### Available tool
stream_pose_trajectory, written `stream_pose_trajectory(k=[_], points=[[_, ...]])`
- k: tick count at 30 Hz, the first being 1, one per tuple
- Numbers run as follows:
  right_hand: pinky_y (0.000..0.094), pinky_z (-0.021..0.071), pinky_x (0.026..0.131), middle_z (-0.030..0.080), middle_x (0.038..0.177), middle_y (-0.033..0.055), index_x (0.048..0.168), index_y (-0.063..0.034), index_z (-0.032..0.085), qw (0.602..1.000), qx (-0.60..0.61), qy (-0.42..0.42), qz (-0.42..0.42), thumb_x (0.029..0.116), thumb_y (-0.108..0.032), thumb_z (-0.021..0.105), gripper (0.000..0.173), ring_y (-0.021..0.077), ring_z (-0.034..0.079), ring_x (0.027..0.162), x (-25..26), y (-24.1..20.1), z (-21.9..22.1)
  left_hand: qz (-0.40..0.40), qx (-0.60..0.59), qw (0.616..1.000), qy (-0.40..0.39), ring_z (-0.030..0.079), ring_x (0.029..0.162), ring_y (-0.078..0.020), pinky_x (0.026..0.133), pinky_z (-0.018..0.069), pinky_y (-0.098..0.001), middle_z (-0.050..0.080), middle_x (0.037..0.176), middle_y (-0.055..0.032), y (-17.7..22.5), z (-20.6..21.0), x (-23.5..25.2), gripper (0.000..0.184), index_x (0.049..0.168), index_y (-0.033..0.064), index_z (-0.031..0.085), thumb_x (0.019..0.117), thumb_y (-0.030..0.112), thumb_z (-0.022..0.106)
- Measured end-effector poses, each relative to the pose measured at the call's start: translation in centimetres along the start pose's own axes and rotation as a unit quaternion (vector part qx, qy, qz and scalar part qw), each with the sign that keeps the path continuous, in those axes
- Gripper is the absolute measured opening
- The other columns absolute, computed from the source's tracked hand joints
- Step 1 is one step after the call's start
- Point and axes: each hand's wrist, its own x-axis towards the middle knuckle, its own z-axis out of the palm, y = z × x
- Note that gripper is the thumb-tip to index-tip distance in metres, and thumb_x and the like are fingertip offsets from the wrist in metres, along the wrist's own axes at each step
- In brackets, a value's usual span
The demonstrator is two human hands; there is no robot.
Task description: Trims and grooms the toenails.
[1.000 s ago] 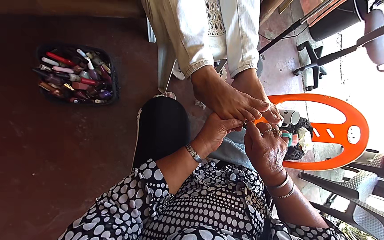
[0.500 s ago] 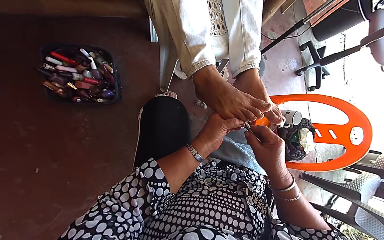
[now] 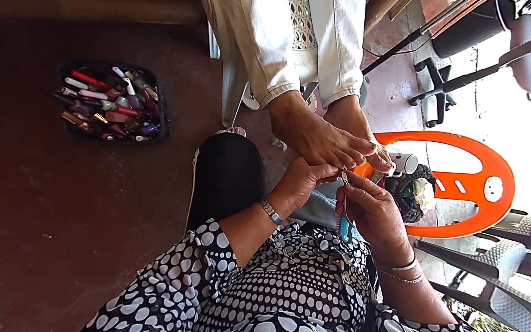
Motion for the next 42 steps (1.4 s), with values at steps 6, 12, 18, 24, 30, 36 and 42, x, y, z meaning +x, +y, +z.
stream_pose_trajectory(k=[6, 12, 18, 24, 30, 36, 42], points=[[0.0178, 0.0535, 0.052, 0.071, 0.077, 0.0085, 0.123, 0.0038, 0.067, 1.0, 0.028, 0.002, 0.001, 0.1044, 0.002, 0.042, 0.031, 0.0076, 0.064, 0.057, 0.0, 0.1, 0.1, 0.004, 0.005, 1.0, -0.004, 0.07, 0.073, -0.0104, 0.073, 0.0605, -0.0249, 0.072, 0.086, -0.0037, 0.0, 0.0, 0.0, 0.017, 0.1, 0.0053, 0.064, 0.0929, -0.01, 0.06], [0.0182, 0.0548, 0.054, 0.071, 0.077, 0.0078, 0.123, 0.0032, 0.067, 0.999, 0.037, 0.003, 0.001, 0.1044, 0.002, 0.041, 0.032, 0.0082, 0.065, 0.058, 0.0, 0.3, 0.1, 0.004, 0.002, 1.0, 0.001, 0.071, 0.074, -0.011, 0.074, 0.0608, -0.0259, 0.072, 0.087, -0.0044, -0.1, 0.1, 0.0, 0.017, 0.101, 0.0051, 0.063, 0.093, -0.01, 0.061], [0.0199, 0.056, 0.053, 0.071, 0.076, 0.0088, 0.126, 0.0056, 0.064, 1.0, 0.017, 0.006, 0.023, 0.1044, 0.003, 0.042, 0.031, 0.0099, 0.066, 0.058, 0.1, -0.3, 0.2, 0.005, 0.014, 1.0, -0.002, 0.07, 0.074, -0.0104, 0.074, 0.0602, -0.0255, 0.071, 0.087, -0.0043, -0.2, -0.1, 0.2, 0.017, 0.102, 0.005, 0.063, 0.0934, -0.009, 0.06], [0.0186, 0.0539, 0.052, 0.07, 0.076, 0.009, 0.123, 0.006, 0.066, 0.999, 0.0, 0.016, 0.029, 0.1039, 0.005, 0.043, 0.03, 0.0088, 0.064, 0.056, 0.2, -0.7, 0.4, 0.007, 0.016, 1.0, 0.004, 0.07, 0.074, -0.0103, 0.074, 0.0599, -0.0253, 0.072, 0.085, -0.004, -0.3, -0.1, 0.3, 0.016, 0.1, 0.0044, 0.064, 0.0928, -0.01, 0.061], [0.0168, 0.0503, 0.049, 0.069, 0.075, 0.0064, 0.124, 0.0056, 0.067, 0.997, -0.071, 0.026, 0.0, 0.1025, 0.005, 0.048, 0.028, 0.006, 0.06, 0.054, 0.4, -0.5, 0.3, 0.01, 0.019, 1.0, 0.004, 0.07, 0.074, -0.0102, 0.075, 0.06, -0.0256, 0.071, 0.088, -0.0039, -0.4, -0.1, 0.3, 0.019, 0.102, 0.0053, 0.063, 0.0923, -0.011, 0.061], [0.0156, 0.05, 0.053, 0.068, 0.075, 0.0004, 0.122, 0.0026, 0.068, 0.982, -0.173, 0.032, -0.069, 0.0982, 0.003, 0.056, 0.027, 0.0025, 0.06, 0.057, 0.3, 0.2, -0.1, 0.009, 0.009, 1.0, 0.001, 0.07, 0.074, -0.0098, 0.073, 0.0602, -0.0255, 0.071, 0.087, -0.0033, -0.3, -0.1, 0.2, 0.02, 0.101, 0.0062, 0.062, 0.0917, -0.011, 0.061], [0.0162, 0.0521, 0.058, 0.069, 0.078, -0.0007, 0.122, 0.0017, 0.069, 0.971, -0.219, 0.036, -0.092, 0.097, 0.001, 0.059, 0.027, 0.002, 0.062, 0.062, 0.3, 0.4, -0.3, 0.006, -0.004, 1.0, 0.003, 0.07, 0.075, -0.0112, 0.074, 0.0606, -0.0266, 0.071, 0.088, -0.0043, -0.3, -0.1, 0.2, 0.021, 0.102, 0.0053, 0.062, 0.0911, -0.012, 0.061]])
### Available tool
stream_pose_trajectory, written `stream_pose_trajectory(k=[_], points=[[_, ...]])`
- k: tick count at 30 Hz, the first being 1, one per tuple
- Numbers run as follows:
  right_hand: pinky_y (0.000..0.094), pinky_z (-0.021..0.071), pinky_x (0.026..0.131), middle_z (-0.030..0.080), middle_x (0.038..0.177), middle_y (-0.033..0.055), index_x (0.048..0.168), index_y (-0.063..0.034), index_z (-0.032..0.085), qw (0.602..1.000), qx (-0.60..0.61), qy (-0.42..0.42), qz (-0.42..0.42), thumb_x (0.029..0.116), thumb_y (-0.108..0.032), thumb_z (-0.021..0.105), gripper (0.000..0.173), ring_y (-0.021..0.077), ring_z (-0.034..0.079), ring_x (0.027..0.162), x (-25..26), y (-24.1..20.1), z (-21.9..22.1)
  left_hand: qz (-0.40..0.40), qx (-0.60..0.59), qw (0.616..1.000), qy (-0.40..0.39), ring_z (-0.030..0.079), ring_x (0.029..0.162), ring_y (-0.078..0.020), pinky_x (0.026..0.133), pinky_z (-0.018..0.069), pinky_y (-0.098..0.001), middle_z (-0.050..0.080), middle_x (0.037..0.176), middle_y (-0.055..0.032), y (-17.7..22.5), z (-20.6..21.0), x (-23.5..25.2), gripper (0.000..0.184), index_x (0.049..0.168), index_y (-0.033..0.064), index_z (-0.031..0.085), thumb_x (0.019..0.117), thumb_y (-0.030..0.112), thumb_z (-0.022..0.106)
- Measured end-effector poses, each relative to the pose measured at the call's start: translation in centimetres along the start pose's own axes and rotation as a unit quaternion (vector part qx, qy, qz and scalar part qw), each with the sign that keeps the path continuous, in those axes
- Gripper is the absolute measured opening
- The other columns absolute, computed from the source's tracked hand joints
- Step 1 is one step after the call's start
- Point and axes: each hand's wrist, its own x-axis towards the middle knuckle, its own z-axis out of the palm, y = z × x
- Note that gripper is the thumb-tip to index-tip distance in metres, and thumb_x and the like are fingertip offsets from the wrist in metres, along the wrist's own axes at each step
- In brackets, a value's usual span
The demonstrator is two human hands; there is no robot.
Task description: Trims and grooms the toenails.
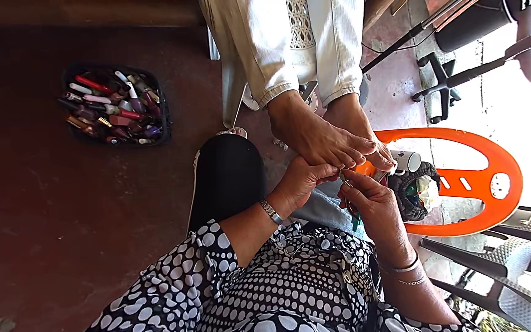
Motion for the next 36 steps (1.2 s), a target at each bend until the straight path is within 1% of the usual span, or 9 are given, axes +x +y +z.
stream_pose_trajectory(k=[3, 6, 12, 20, 26, 30, 34, 36], points=[[0.0164, 0.0524, 0.058, 0.069, 0.078, -0.0003, 0.123, 0.0013, 0.069, 1.0, 0.009, -0.009, 0.001, 0.0974, 0.001, 0.059, 0.028, 0.0025, 0.062, 0.062, 0.0, 0.1, -0.1, 0.002, 0.004, 1.0, -0.007, 0.07, 0.076, -0.011, 0.075, 0.0607, -0.0266, 0.071, 0.089, -0.0039, 0.0, -0.1, 0.0, 0.022, 0.103, 0.0059, 0.062, 0.0914, -0.012, 0.06], [0.0179, 0.0528, 0.055, 0.07, 0.077, 0.0027, 0.125, 0.0025, 0.067, 0.997, 0.073, -0.027, 0.027, 0.0994, 0.003, 0.054, 0.029, 0.0053, 0.062, 0.059, -0.1, 0.0, -0.2, 0.004, 0.011, 1.0, -0.01, 0.07, 0.076, -0.0105, 0.075, 0.0604, -0.0263, 0.071, 0.09, -0.0035, 0.0, -0.1, 0.0, 0.021, 0.104, 0.0062, 0.062, 0.0921, -0.011, 0.06], [0.0193, 0.0546, 0.054, 0.069, 0.076, 0.0069, 0.125, 0.0049, 0.064, 0.976, 0.192, -0.029, 0.096, 0.1035, 0.004, 0.043, 0.03, 0.0083, 0.064, 0.058, -0.1, -0.6, 0.1, 0.008, 0.015, 1.0, -0.013, 0.07, 0.075, -0.0104, 0.076, 0.0606, -0.0264, 0.072, 0.088, -0.0039, -0.1, -0.2, 0.1, 0.019, 0.102, 0.0055, 0.063, 0.0927, -0.01, 0.06], [0.0188, 0.0545, 0.053, 0.069, 0.076, 0.0081, 0.127, 0.0045, 0.063, 0.966, 0.225, -0.026, 0.126, 0.1052, 0.003, 0.041, 0.031, 0.0088, 0.064, 0.057, -0.2, -1.1, 0.4, 0.004, 0.02, 1.0, -0.004, 0.07, 0.075, -0.0101, 0.075, 0.06, -0.0257, 0.071, 0.087, -0.0033, -0.1, -0.1, 0.0, 0.019, 0.101, 0.006, 0.062, 0.0926, -0.011, 0.06], [0.0195, 0.0553, 0.053, 0.069, 0.077, 0.0085, 0.129, 0.0035, 0.063, 0.961, 0.248, -0.018, 0.12, 0.106, 0.002, 0.039, 0.033, 0.0092, 0.065, 0.057, -0.5, -1.0, 0.8, 0.008, 0.011, 1.0, -0.007, 0.07, 0.076, -0.0106, 0.077, 0.0601, -0.0263, 0.071, 0.088, -0.0043, -0.1, -0.1, 0.1, 0.019, 0.102, 0.0056, 0.062, 0.0926, -0.011, 0.06], [0.0198, 0.0557, 0.054, 0.07, 0.077, 0.0091, 0.13, 0.0038, 0.062, 0.956, 0.263, -0.01, 0.128, 0.1063, 0.002, 0.039, 0.033, 0.0096, 0.066, 0.058, -0.6, -1.0, 0.9, 0.009, 0.012, 1.0, -0.004, 0.07, 0.074, -0.0106, 0.075, 0.0601, -0.0258, 0.072, 0.087, -0.0039, -0.2, 0.0, 0.1, 0.019, 0.1, 0.0056, 0.064, 0.0922, -0.011, 0.06], [0.0201, 0.0562, 0.054, 0.07, 0.076, 0.0093, 0.128, 0.0052, 0.062, 0.953, 0.283, 0.005, 0.112, 0.106, 0.002, 0.039, 0.032, 0.0096, 0.066, 0.057, -0.7, -0.8, 1.4, 0.008, 0.016, 1.0, -0.006, 0.07, 0.075, -0.0105, 0.076, 0.0599, -0.026, 0.072, 0.086, -0.0039, -0.1, 0.0, 0.1, 0.018, 0.099, 0.0056, 0.064, 0.0924, -0.01, 0.06], [0.0199, 0.0562, 0.053, 0.07, 0.076, 0.0088, 0.127, 0.0056, 0.063, 0.957, 0.273, 0.008, 0.095, 0.1052, 0.003, 0.041, 0.031, 0.0093, 0.066, 0.057, -0.7, -0.5, 1.6, 0.009, 0.023, 1.0, -0.008, 0.07, 0.075, -0.0101, 0.076, 0.0598, -0.0255, 0.072, 0.086, -0.0035, -0.1, 0.0, 0.1, 0.017, 0.099, 0.0058, 0.064, 0.0927, -0.009, 0.06]])
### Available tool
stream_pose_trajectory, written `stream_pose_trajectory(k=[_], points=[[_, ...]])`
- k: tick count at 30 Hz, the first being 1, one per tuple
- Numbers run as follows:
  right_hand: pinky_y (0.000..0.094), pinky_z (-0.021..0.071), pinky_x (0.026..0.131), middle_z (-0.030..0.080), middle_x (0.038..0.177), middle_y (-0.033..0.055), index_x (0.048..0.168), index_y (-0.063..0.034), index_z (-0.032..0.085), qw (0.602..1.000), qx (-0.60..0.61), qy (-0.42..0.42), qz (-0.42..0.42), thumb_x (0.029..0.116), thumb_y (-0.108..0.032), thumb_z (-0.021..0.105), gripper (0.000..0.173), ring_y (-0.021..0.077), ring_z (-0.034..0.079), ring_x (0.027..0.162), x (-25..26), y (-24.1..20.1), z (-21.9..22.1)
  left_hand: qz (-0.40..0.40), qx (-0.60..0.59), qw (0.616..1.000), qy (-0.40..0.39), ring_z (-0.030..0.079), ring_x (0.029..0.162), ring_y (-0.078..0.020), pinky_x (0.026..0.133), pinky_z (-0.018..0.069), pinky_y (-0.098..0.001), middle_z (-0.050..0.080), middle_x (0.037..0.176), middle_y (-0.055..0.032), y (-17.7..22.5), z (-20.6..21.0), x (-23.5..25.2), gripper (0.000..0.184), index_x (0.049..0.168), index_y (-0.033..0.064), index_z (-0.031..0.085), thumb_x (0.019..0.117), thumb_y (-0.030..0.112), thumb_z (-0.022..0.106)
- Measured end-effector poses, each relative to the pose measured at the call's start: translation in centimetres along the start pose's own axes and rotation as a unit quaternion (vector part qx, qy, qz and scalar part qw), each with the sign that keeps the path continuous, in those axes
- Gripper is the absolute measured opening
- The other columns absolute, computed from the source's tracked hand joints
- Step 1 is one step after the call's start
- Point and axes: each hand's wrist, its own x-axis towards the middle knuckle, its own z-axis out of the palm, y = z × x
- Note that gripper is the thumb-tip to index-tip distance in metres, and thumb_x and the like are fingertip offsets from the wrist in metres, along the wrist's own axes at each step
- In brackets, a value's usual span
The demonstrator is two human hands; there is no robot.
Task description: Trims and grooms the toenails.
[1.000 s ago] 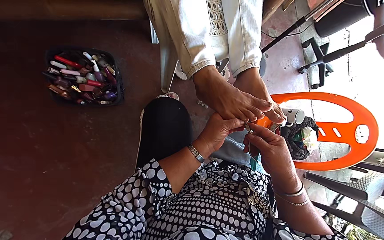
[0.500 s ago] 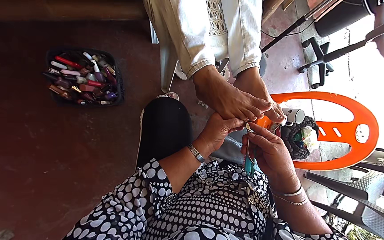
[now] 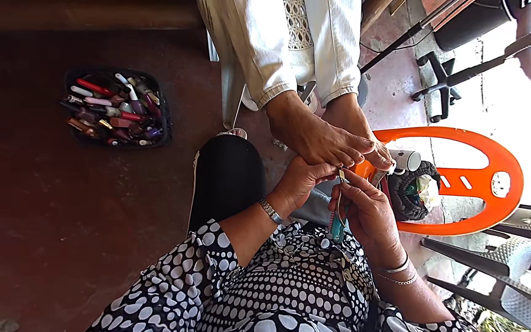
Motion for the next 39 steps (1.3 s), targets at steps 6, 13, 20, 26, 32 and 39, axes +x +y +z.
stream_pose_trajectory(k=[6, 13, 20, 26, 32, 39], points=[[0.0188, 0.0542, 0.052, 0.07, 0.077, 0.0062, 0.128, 0.0048, 0.064, 0.992, -0.121, 0.003, -0.028, 0.1029, 0.005, 0.047, 0.03, 0.0077, 0.064, 0.057, 0.2, -0.3, -0.2, 0.001, -0.001, 1.0, 0.001, 0.07, 0.075, -0.0099, 0.076, 0.0595, -0.0254, 0.072, 0.087, -0.0032, -0.1, 0.0, 0.0, 0.018, 0.099, 0.0061, 0.064, 0.0925, -0.01, 0.06], [0.0167, 0.0502, 0.049, 0.069, 0.077, 0.0035, 0.127, 0.0038, 0.066, 0.973, -0.223, 0.007, -0.051, 0.1018, 0.003, 0.053, 0.028, 0.0049, 0.061, 0.055, 0.4, -0.7, -0.4, 0.002, -0.007, 1.0, 0.005, 0.07, 0.075, -0.0099, 0.075, 0.0599, -0.0257, 0.071, 0.087, -0.0031, -0.1, 0.0, 0.1, 0.019, 0.099, 0.006, 0.064, 0.0924, -0.011, 0.06], [0.0149, 0.0488, 0.05, 0.069, 0.078, 0.0012, 0.127, 0.0036, 0.067, 0.953, -0.294, 0.006, -0.08, 0.1011, 0.001, 0.056, 0.028, 0.0012, 0.059, 0.056, 0.6, -0.9, -0.6, -0.002, -0.016, 1.0, 0.006, 0.07, 0.075, -0.0102, 0.075, 0.0603, -0.026, 0.071, 0.088, -0.0034, 0.0, 0.0, 0.0, 0.02, 0.101, 0.0058, 0.063, 0.0919, -0.012, 0.06], [0.0138, 0.0495, 0.054, 0.069, 0.077, -0.0001, 0.124, 0.0033, 0.069, 0.938, -0.331, 0.0, -0.103, 0.0997, 0.0, 0.059, 0.027, -0.0015, 0.059, 0.058, 0.8, -1.0, -0.9, -0.007, -0.019, 1.0, 0.004, 0.07, 0.076, -0.0107, 0.077, 0.0603, -0.0268, 0.071, 0.089, -0.0032, 0.0, 0.0, 0.1, 0.02, 0.102, 0.0062, 0.062, 0.0925, -0.011, 0.059], [0.0151, 0.0515, 0.055, 0.071, 0.078, 0.0001, 0.125, 0.0025, 0.069, 0.935, -0.338, -0.011, -0.106, 0.1002, -0.002, 0.059, 0.027, -0.0002, 0.061, 0.059, 0.9, -1.2, -1.2, -0.01, -0.02, 1.0, 0.002, 0.07, 0.076, -0.0102, 0.076, 0.0602, -0.0261, 0.071, 0.089, -0.0026, 0.0, 0.0, 0.0, 0.021, 0.103, 0.0069, 0.062, 0.0927, -0.011, 0.059], [0.0143, 0.0495, 0.058, 0.07, 0.083, -0.0009, 0.122, -0.0012, 0.071, 0.919, -0.367, 0.002, -0.144, 0.0978, -0.006, 0.063, 0.026, -0.0027, 0.058, 0.063, 1.0, -0.6, -1.8, -0.011, -0.031, 0.999, -0.001, 0.07, 0.076, -0.0104, 0.076, 0.0604, -0.0262, 0.071, 0.089, -0.0025, 0.0, 0.0, 0.0, 0.021, 0.102, 0.0072, 0.062, 0.0926, -0.011, 0.059]])
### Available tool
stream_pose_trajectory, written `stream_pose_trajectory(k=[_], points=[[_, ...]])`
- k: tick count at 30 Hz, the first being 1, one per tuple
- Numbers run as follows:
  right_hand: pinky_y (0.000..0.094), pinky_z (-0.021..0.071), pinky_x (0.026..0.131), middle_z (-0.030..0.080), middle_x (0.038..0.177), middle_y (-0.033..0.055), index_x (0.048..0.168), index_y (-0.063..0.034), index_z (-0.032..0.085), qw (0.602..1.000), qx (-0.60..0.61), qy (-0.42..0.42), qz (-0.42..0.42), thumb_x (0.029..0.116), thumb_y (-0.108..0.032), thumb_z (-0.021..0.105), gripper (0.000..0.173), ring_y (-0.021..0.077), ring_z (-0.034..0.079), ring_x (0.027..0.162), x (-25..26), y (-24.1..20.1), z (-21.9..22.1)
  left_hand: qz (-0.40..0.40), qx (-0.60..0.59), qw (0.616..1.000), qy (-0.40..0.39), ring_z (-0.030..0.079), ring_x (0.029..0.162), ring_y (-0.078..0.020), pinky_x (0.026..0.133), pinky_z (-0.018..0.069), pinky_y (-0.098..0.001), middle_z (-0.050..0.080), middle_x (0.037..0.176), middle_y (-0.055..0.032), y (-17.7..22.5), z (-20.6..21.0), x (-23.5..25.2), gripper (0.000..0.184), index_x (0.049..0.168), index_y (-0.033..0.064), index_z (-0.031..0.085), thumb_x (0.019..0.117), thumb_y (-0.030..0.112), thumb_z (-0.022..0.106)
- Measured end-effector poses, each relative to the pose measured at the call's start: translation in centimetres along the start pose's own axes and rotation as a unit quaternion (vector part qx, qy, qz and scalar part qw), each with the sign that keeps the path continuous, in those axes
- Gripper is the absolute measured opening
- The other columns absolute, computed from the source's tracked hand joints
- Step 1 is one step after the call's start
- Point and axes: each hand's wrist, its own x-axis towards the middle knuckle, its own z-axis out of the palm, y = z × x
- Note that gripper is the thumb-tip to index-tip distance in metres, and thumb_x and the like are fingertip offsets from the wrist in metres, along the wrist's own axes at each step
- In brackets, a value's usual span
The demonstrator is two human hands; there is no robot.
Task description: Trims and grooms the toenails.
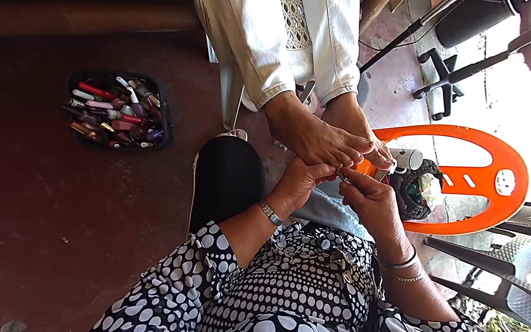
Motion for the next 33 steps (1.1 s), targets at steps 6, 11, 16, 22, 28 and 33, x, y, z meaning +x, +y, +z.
stream_pose_trajectory(k=[6, 11, 16, 22, 28, 33], points=[[0.0155, 0.0518, 0.064, 0.072, 0.093, 0.0011, 0.121, -0.003, 0.073, 1.0, -0.006, 0.012, -0.015, 0.0964, -0.008, 0.064, 0.027, -0.0021, 0.061, 0.069, 0.0, 0.6, 0.1, 0.001, -0.011, 1.0, -0.005, 0.07, 0.077, -0.0112, 0.077, 0.0605, -0.0272, 0.071, 0.09, -0.0036, -0.1, -0.1, 0.1, 0.022, 0.102, 0.007, 0.062, 0.0918, -0.012, 0.058], [0.0162, 0.0511, 0.067, 0.071, 0.092, 0.0015, 0.119, -0.0045, 0.074, 0.999, -0.027, 0.019, -0.035, 0.0959, -0.011, 0.064, 0.026, -0.0014, 0.061, 0.073, 0.1, 1.1, 0.0, 0.003, -0.016, 1.0, -0.012, 0.071, 0.078, -0.0121, 0.078, 0.0608, -0.0278, 0.072, 0.092, -0.0041, -0.2, -0.2, 0.2, 0.022, 0.102, 0.0069, 0.063, 0.0921, -0.012, 0.057], [0.0175, 0.0504, 0.068, 0.07, 0.092, 0.0015, 0.119, -0.0064, 0.075, 0.998, -0.039, 0.02, -0.037, 0.0949, -0.013, 0.065, 0.027, -0.0004, 0.06, 0.075, 0.2, 1.2, -0.1, 0.005, -0.022, 1.0, -0.009, 0.071, 0.079, -0.0128, 0.079, 0.0608, -0.0287, 0.072, 0.092, -0.0049, -0.2, -0.1, 0.2, 0.021, 0.102, 0.006, 0.062, 0.0919, -0.012, 0.057], [0.0175, 0.0484, 0.069, 0.069, 0.091, 0.0004, 0.118, -0.0073, 0.076, 0.997, -0.051, 0.022, -0.058, 0.0941, -0.014, 0.065, 0.027, 0.0, 0.059, 0.078, 0.2, 1.6, -0.2, 0.001, -0.028, 1.0, -0.01, 0.071, 0.079, -0.0131, 0.079, 0.0604, -0.0287, 0.071, 0.092, -0.0055, -0.2, -0.2, 0.3, 0.021, 0.102, 0.0058, 0.062, 0.0916, -0.012, 0.056], [0.0158, 0.0463, 0.069, 0.066, 0.087, -0.0004, 0.117, -0.0062, 0.076, 0.997, -0.043, 0.018, -0.069, 0.0932, -0.013, 0.066, 0.027, -0.0008, 0.057, 0.077, 0.4, 1.9, -0.3, 0.005, -0.029, 0.999, -0.018, 0.071, 0.079, -0.0132, 0.08, 0.0605, -0.0295, 0.072, 0.09, -0.005, -0.3, -0.2, 0.3, 0.021, 0.101, 0.006, 0.062, 0.0917, -0.012, 0.056], [0.0166, 0.0459, 0.07, 0.068, 0.088, -0.0003, 0.117, -0.0067, 0.077, 0.996, -0.043, 0.02, -0.081, 0.0923, -0.014, 0.066, 0.028, -0.0007, 0.057, 0.079, 0.5, 2.4, -0.3, 0.004, -0.041, 0.999, -0.018, 0.072, 0.08, -0.0141, 0.08, 0.0607, -0.0301, 0.072, 0.091, -0.0061, -0.3, -0.3, 0.4, 0.022, 0.102, 0.0056, 0.062, 0.0912, -0.013, 0.056]])
